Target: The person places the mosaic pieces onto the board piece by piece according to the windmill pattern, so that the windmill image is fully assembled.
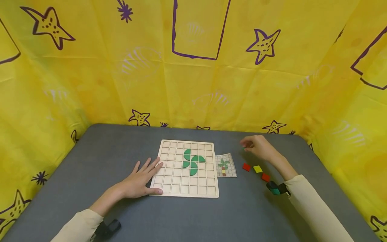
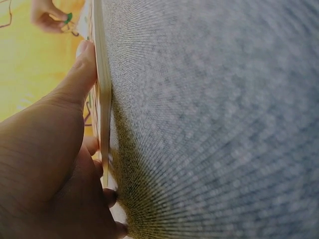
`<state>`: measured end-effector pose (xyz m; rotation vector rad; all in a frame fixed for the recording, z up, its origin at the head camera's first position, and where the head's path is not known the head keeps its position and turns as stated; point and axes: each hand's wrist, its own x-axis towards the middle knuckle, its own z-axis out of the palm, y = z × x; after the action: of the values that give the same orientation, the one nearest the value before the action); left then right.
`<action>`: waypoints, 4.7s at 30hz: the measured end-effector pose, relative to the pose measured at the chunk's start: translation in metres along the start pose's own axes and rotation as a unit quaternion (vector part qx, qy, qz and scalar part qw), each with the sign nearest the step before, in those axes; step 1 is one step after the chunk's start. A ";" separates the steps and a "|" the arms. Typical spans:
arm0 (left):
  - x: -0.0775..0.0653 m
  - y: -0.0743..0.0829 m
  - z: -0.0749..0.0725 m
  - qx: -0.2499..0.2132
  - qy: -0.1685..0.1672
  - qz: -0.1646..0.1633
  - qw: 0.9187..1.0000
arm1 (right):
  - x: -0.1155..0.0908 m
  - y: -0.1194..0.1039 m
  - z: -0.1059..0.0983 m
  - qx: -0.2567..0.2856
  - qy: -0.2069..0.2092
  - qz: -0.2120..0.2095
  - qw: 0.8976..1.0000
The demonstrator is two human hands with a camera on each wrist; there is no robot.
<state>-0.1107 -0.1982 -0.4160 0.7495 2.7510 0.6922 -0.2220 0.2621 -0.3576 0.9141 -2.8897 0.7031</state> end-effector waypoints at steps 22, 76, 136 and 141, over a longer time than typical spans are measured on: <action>0.001 -0.002 0.000 0.003 0.000 0.001 1.000 | 0.040 -0.048 0.024 0.045 -0.023 -0.027 0.998; 0.003 -0.002 0.000 0.008 -0.002 -0.003 1.000 | 0.086 -0.127 0.109 0.173 -0.082 -0.087 0.978; 0.004 0.000 0.001 0.005 -0.005 -0.001 1.000 | 0.105 -0.140 0.107 0.104 -0.124 -0.084 0.983; 0.005 0.001 0.000 0.008 -0.001 0.000 1.000 | 0.100 -0.131 0.091 0.108 -0.119 -0.081 0.984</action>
<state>-0.1141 -0.1951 -0.4165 0.7523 2.7589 0.6704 -0.2230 0.0741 -0.3692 1.3258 -2.9312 0.9674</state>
